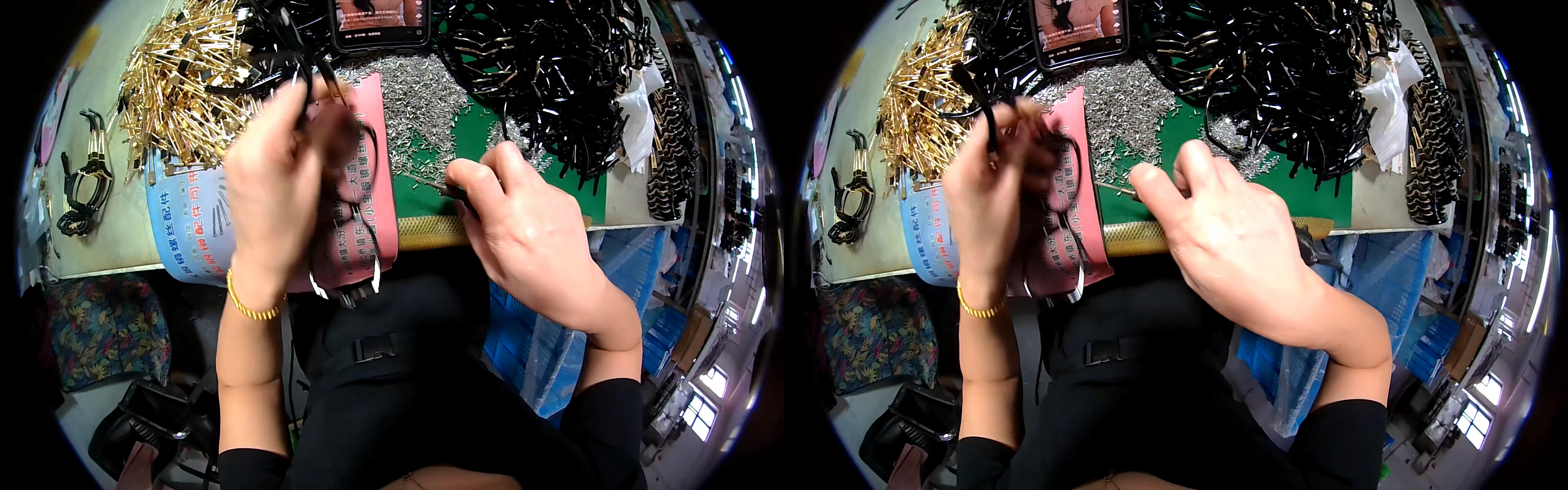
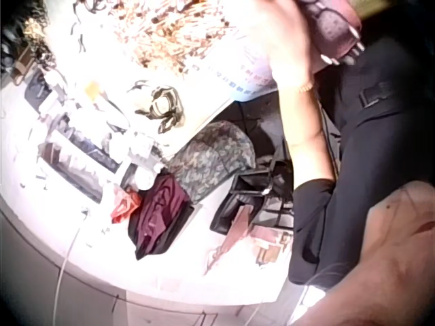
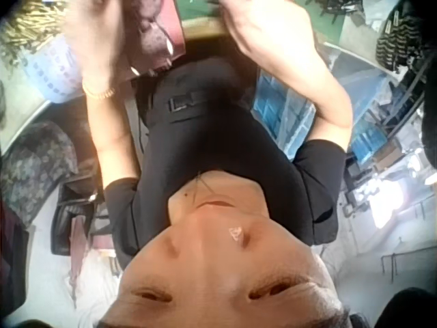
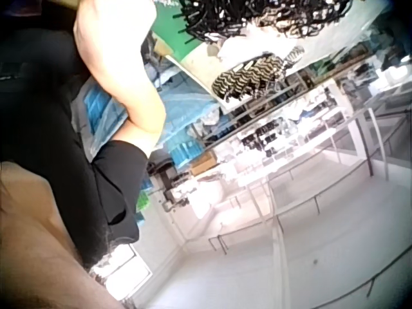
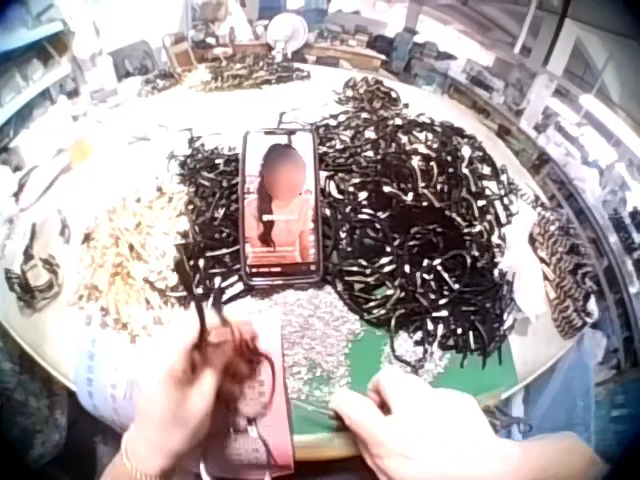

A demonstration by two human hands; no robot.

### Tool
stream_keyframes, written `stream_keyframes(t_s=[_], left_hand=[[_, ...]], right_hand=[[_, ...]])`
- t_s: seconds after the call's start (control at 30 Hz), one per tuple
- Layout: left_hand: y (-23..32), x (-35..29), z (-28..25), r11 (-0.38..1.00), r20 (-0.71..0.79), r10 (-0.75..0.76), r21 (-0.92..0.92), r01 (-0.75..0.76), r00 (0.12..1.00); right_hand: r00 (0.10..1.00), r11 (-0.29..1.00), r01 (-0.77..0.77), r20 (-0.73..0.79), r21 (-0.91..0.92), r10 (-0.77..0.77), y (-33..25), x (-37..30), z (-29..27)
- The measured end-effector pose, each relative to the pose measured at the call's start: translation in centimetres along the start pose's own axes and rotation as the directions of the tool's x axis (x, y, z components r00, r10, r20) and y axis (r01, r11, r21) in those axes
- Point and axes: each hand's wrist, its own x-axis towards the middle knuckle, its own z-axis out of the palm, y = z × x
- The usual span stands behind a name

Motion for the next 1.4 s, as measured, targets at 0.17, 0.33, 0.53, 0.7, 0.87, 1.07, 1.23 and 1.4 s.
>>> stream_keyframes(t_s=[0.17, 0.33, 0.53, 0.7, 0.87, 1.07, 1.23, 1.4], left_hand=[[1.3, 0.8, -0.4, 0.913, -0.404, -0.068, -0.393, -0.106, 0.912], [-0.1, -3.0, -3.0, 0.546, -0.2, -0.274, -0.837, -0.019, 0.941], [-3.6, -7.6, -4.7, 0.957, -0.438, -0.006, -0.264, -0.122, 0.899], [-4.7, -8.7, -6.5, 0.9, -0.115, 0.235, 0.401, -0.171, 0.965], [-4.2, -10.2, -6.2, 0.76, -0.056, 0.641, 0.183, -0.623, 0.766], [-1.9, -8.5, -2.4, 0.81, 0.155, 0.561, 0.1, -0.578, 0.813], [-1.8, -8.4, -1.5, 0.899, 0.049, 0.43, -0.109, -0.424, 0.901], [-1.3, -8.0, -1.5, 0.909, 0.041, 0.397, -0.159, -0.387, 0.917]], right_hand=[[0.986, 0.997, -0.069, 0.151, -0.028, 0.072, -0.1, -2.1, -0.4], [0.988, 0.995, -0.096, 0.115, -0.033, 0.099, 0.1, -2.2, 0.3], [0.984, 0.994, -0.104, 0.139, -0.024, 0.107, 0.0, -1.5, 0.3], [0.983, 0.993, -0.105, 0.146, -0.047, 0.111, -0.3, -1.2, 0.4], [0.979, 0.994, -0.069, 0.186, -0.083, 0.084, -0.5, -1.1, 0.1], [0.968, 0.964, -0.15, 0.233, 0.219, 0.097, 0.0, -0.9, -1.6], [0.968, 0.958, 0.09, 0.204, 0.271, -0.149, -1.5, -0.3, -0.7], [0.949, 0.944, 0.214, 0.174, 0.252, -0.261, -0.6, 0.5, 0.5]])
